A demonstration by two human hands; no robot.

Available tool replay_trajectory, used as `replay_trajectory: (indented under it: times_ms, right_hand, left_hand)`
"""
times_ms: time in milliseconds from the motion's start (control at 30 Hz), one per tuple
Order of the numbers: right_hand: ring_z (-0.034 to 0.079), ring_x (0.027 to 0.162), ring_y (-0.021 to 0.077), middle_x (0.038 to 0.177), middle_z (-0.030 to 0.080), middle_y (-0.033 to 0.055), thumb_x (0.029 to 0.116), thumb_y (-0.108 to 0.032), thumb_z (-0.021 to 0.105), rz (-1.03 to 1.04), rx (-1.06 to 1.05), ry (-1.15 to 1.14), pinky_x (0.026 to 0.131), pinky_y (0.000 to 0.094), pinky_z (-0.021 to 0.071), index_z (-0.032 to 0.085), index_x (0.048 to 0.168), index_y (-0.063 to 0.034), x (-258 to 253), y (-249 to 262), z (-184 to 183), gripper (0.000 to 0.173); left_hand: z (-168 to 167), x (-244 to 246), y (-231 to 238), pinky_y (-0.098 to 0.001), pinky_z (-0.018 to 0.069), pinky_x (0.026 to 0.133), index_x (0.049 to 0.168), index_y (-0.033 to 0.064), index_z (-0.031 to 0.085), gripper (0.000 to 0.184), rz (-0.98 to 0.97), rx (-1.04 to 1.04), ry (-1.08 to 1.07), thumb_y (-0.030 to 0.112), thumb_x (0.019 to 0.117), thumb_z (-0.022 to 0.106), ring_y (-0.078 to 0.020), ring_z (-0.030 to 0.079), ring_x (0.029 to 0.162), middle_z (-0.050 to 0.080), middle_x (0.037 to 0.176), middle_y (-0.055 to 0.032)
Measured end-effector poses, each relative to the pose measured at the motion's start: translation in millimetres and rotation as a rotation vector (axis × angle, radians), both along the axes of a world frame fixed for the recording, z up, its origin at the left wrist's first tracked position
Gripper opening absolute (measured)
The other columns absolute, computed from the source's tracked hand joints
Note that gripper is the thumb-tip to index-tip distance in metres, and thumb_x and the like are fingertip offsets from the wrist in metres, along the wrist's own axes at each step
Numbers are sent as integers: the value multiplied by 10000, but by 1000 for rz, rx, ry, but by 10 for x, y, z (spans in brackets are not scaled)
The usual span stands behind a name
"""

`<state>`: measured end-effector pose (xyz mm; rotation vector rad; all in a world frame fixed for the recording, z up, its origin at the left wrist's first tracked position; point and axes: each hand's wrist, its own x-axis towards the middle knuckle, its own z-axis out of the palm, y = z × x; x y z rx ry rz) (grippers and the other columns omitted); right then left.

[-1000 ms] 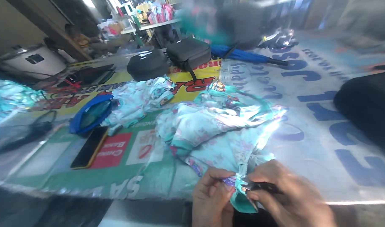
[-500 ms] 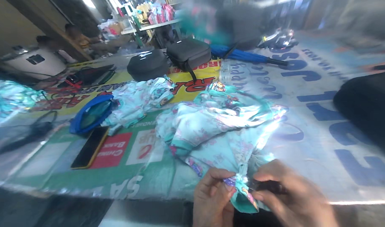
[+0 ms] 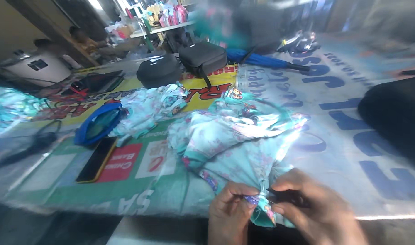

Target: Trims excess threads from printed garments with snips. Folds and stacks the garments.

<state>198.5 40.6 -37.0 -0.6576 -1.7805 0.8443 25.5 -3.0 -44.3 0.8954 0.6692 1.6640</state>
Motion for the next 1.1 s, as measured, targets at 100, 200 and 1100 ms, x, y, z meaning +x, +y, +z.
replay_trajectory:
  times_ms: [100,200,1100]
  right_hand:
    - [637,845,-1,1014,678,43,951,-150,729,55,-51,33,715,125,548,674,1089,-24,1,11,10,195]
    - [645,847,6,1002,681,41,954,-129,720,80,-59,52,719,133,557,680,1070,-19,-8,25,12,164]
    - [586,883,-53,1025,631,-2,1008,-411,640,-86,85,-23,755,89,508,668,1133,-65,118,135,-69,369]
  left_hand:
    - [-15,0,7,-217,577,844,1058,82,759,131,-2,22,63,116,957,683,-46,694,929,743,1006,-20]
    - [-30,-3,10,-209,570,851,1063,89,756,135,-12,28,100,136,965,675,-38,689,939,740,1011,-12]
    - [121,-78,110,-187,562,737,1081,132,646,158,-48,-31,205,66,938,646,-11,670,774,694,844,41]
